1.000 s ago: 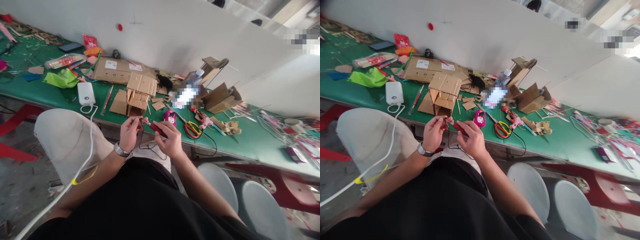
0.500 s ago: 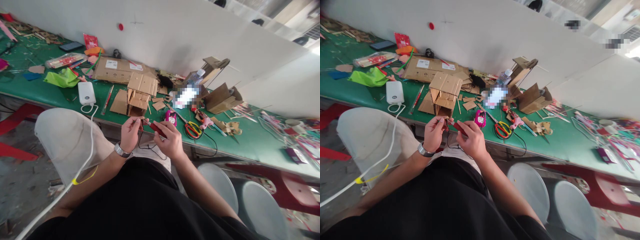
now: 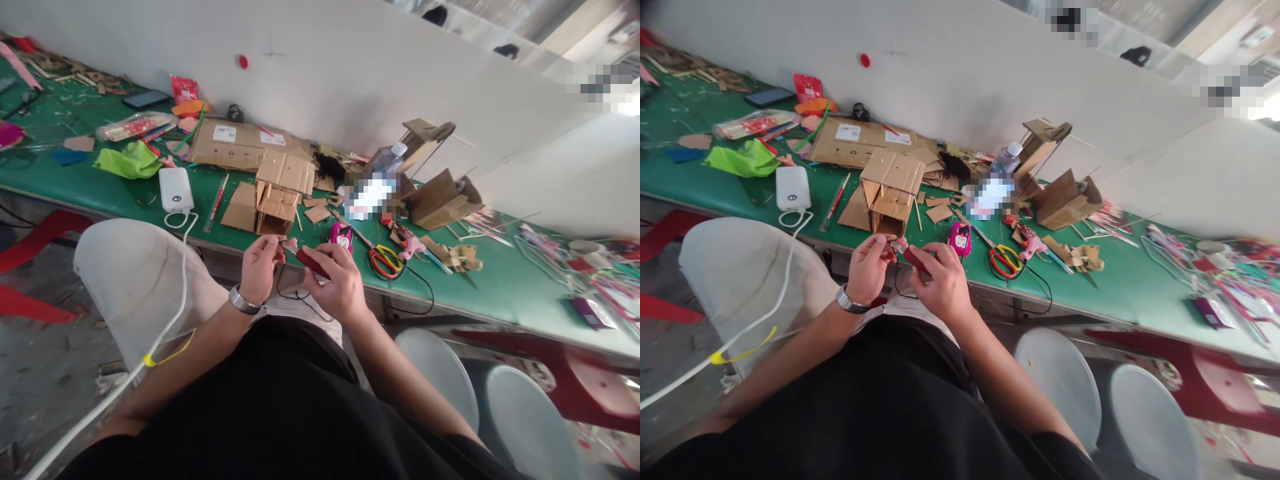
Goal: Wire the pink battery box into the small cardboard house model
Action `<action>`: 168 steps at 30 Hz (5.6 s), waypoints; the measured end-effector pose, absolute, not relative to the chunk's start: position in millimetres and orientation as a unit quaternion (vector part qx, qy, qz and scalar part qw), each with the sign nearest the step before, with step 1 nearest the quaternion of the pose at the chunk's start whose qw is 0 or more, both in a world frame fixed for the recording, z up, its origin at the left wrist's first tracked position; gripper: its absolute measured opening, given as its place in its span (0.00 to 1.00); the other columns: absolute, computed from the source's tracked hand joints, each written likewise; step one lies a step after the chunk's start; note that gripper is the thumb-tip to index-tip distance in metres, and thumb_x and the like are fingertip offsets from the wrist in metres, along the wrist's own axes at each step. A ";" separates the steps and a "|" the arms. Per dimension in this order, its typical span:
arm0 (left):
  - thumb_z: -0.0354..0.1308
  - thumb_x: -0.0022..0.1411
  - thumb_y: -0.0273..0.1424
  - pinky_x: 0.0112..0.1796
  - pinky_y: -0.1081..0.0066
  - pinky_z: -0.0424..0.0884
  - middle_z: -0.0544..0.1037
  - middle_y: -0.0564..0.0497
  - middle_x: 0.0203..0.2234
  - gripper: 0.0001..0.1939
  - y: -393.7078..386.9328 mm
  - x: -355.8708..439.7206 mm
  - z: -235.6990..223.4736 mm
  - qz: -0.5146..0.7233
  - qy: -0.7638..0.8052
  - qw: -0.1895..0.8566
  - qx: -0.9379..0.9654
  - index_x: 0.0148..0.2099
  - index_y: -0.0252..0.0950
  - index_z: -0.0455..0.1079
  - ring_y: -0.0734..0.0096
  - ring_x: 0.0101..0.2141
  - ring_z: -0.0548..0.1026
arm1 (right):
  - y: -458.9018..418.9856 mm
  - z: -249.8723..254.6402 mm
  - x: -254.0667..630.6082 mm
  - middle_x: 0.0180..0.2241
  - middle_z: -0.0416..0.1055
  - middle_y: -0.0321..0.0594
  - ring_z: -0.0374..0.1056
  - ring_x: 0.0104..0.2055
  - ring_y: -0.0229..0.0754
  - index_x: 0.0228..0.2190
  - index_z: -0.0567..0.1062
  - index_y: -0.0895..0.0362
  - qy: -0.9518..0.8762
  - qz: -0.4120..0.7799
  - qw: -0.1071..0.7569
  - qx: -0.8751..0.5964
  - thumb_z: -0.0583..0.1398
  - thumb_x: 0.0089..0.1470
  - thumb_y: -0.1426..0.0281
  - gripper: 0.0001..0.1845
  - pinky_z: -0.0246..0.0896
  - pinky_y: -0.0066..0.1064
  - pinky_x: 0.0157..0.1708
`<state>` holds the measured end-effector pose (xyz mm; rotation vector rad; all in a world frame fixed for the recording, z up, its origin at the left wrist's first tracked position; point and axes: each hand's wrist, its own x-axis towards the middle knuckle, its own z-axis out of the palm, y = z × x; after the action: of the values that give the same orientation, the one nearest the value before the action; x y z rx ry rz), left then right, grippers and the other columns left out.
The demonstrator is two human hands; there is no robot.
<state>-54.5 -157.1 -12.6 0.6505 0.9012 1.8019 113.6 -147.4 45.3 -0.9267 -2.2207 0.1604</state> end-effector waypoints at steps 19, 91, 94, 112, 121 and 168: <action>0.68 0.64 0.49 0.31 0.71 0.70 0.86 0.44 0.35 0.20 -157.4 -55.3 -9.2 0.748 0.368 0.485 0.265 0.41 0.36 0.76 0.69 0.32 0.81 | -147.8 54.0 106.1 0.45 0.76 0.47 0.73 0.46 0.51 0.52 0.83 0.52 -0.864 0.032 0.343 -0.368 0.62 0.60 0.73 0.20 0.74 0.50 0.52; 0.56 0.72 0.24 0.52 0.64 0.81 0.85 0.41 0.50 0.17 -166.6 -52.9 -26.8 0.539 0.501 0.059 0.675 0.61 0.36 0.68 0.61 0.51 0.84 | -117.1 26.1 101.9 0.38 0.77 0.43 0.74 0.36 0.40 0.36 0.76 0.54 -0.854 0.120 0.372 -0.342 0.59 0.65 0.73 0.06 0.71 0.30 0.36; 0.56 0.72 0.24 0.52 0.64 0.81 0.84 0.41 0.51 0.17 -167.7 -53.0 -25.1 0.540 0.496 0.070 0.676 0.61 0.36 0.68 0.61 0.51 0.84 | -116.2 27.3 102.3 0.36 0.74 0.41 0.71 0.34 0.40 0.34 0.73 0.54 -0.844 0.146 0.371 -0.359 0.59 0.63 0.74 0.04 0.68 0.30 0.34; 0.58 0.70 0.29 0.38 0.70 0.78 0.86 0.46 0.42 0.12 -168.5 -50.3 -21.3 0.530 0.527 0.191 0.636 0.54 0.37 0.72 0.67 0.39 0.84 | -115.0 54.5 105.1 0.35 0.78 0.40 0.75 0.32 0.40 0.40 0.57 0.50 -0.654 0.499 0.430 -0.372 0.53 0.70 0.51 0.17 0.70 0.32 0.29; 0.59 0.67 0.26 0.32 0.73 0.74 0.87 0.48 0.37 0.11 -169.7 -48.4 -20.3 0.532 0.497 0.293 0.620 0.51 0.36 0.73 0.69 0.34 0.83 | -115.9 79.8 119.7 0.28 0.66 0.32 0.74 0.30 0.41 0.41 0.63 0.49 -0.665 0.411 0.537 -0.318 0.54 0.70 0.57 0.10 0.72 0.33 0.31; 0.58 0.74 0.35 0.51 0.62 0.80 0.85 0.45 0.50 0.18 -167.5 -55.7 -21.4 0.485 0.393 0.194 0.757 0.62 0.40 0.74 0.62 0.48 0.84 | -130.0 66.1 140.3 0.23 0.76 0.35 0.65 0.24 0.36 0.30 0.83 0.55 -0.848 0.242 0.132 -0.453 0.64 0.62 0.70 0.09 0.52 0.29 0.26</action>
<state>-55.7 -167.5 -21.4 2.1226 1.1029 1.3598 140.3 -130.0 66.1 -1.3139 -2.4614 0.7026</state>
